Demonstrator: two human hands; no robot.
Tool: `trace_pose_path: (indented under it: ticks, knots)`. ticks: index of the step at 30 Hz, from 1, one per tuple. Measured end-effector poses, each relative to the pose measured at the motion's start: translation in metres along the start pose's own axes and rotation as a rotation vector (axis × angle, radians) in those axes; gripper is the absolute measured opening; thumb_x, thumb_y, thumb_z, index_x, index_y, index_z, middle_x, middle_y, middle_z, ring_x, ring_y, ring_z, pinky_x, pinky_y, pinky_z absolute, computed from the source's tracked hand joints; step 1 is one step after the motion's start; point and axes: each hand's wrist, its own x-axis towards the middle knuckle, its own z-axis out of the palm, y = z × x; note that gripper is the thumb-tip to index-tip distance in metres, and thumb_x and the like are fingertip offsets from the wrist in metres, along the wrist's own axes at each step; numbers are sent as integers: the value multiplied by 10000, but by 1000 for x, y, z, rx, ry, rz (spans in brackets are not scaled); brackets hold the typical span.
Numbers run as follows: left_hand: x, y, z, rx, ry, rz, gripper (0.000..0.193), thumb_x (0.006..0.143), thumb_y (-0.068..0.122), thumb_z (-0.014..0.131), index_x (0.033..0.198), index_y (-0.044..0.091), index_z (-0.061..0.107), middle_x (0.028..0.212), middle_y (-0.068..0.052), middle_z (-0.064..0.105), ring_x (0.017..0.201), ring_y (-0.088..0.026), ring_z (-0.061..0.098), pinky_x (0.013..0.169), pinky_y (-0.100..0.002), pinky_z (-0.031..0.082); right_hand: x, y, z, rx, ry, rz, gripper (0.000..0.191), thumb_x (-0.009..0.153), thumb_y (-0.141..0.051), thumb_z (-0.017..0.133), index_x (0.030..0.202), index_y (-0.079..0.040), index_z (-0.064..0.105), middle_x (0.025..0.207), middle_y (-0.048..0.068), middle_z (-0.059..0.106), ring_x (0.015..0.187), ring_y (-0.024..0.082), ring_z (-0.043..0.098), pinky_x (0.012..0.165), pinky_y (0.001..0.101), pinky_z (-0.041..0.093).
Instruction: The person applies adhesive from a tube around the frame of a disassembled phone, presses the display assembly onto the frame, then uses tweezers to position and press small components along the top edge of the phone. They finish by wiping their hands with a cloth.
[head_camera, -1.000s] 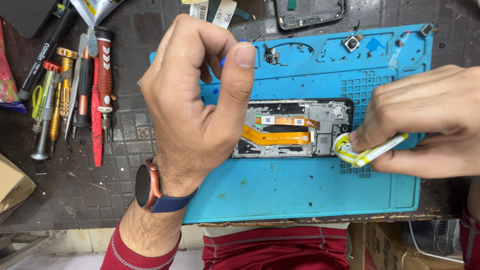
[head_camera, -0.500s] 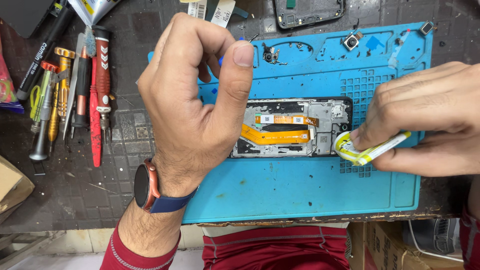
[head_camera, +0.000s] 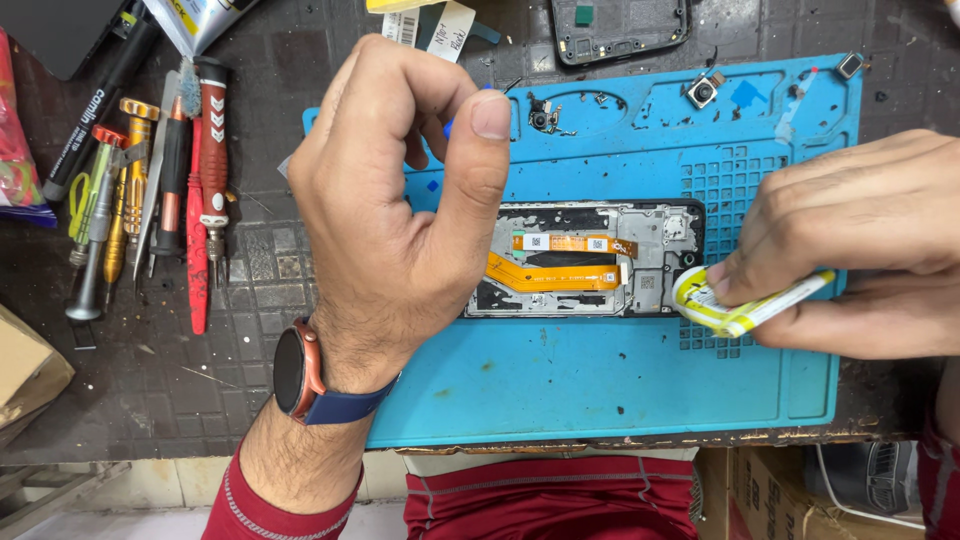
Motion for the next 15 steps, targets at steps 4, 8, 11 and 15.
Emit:
trace_pose_path:
  ticks: [4, 8, 11, 15]
  knots:
    - [1, 0, 0, -2, -2, 2, 212, 1153, 155, 603, 999, 18, 556, 920, -44, 582, 805, -120, 554, 675, -252, 419, 0, 0, 1, 17, 4, -1, 195, 733, -145, 873, 888, -117, 758, 845, -7, 784, 810, 133, 752, 697, 260, 637]
    - [1, 1, 0, -2, -2, -2, 233, 1156, 162, 623, 987, 17, 555, 908, -44, 579, 797, -121, 555, 664, -254, 413, -2, -1, 2, 39, 0, 18, 194, 734, -139, 866, 892, -114, 755, 854, -7, 784, 815, 128, 752, 700, 259, 634]
    - [1, 1, 0, -2, -2, 0, 219, 1148, 158, 619, 990, 20, 557, 908, -43, 578, 800, -123, 554, 667, -254, 416, -3, 1, 2, 8, -5, 27, 199, 731, -165, 886, 893, -134, 775, 843, -28, 796, 805, 114, 754, 710, 269, 613]
    - [1, 1, 0, -2, -4, -6, 231, 1152, 163, 632, 986, 22, 557, 902, -42, 574, 792, -121, 552, 661, -255, 415, -4, 0, 3, -14, -16, 65, 193, 728, -159, 873, 895, -138, 777, 853, -24, 801, 810, 117, 755, 690, 261, 640]
